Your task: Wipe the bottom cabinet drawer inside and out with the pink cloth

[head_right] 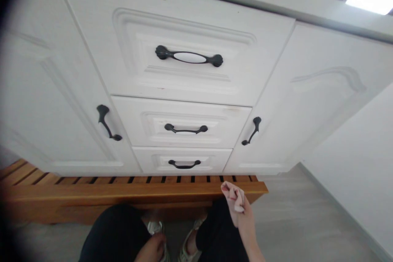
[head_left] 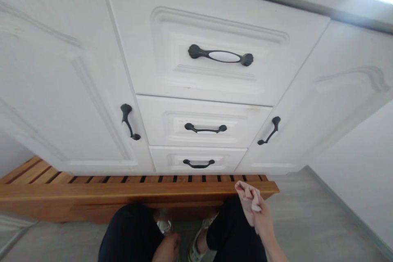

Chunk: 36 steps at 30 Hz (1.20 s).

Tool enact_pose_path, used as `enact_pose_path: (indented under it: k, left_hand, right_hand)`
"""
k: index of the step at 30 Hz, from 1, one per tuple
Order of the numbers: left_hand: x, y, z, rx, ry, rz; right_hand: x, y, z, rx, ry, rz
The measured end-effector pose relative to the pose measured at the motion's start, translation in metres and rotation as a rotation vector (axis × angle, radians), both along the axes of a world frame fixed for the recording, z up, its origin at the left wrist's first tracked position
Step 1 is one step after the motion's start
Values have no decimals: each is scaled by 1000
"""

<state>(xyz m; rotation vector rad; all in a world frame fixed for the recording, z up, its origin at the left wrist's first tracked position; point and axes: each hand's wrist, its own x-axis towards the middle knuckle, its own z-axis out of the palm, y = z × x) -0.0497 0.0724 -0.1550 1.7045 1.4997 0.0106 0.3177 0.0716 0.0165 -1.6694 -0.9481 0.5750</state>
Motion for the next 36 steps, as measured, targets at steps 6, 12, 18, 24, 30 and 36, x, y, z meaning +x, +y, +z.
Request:
enact_pose_path:
  k: [6, 12, 18, 24, 30, 36]
  left_hand:
    - [36, -18, 46, 216, -218, 18]
    - [64, -27, 129, 440, -501, 287]
    - [71, -36, 164, 213, -780, 241]
    - [53, -35, 177, 25, -894, 407]
    - [34, -28, 210, 38, -837, 427]
    - [27, -21, 234, 323, -710, 309]
  right_hand:
    - [-76, -49, -26, -71, 701, 54]
    - [-117, -50, -13, -109, 937, 179]
    - [-143, -49, 38, -113, 795, 508]
    - [-154, -59, 75, -48, 410, 595]
    - [-140, -63, 74, -77, 290, 423]
    - [-142, -61, 50, -60, 109, 408]
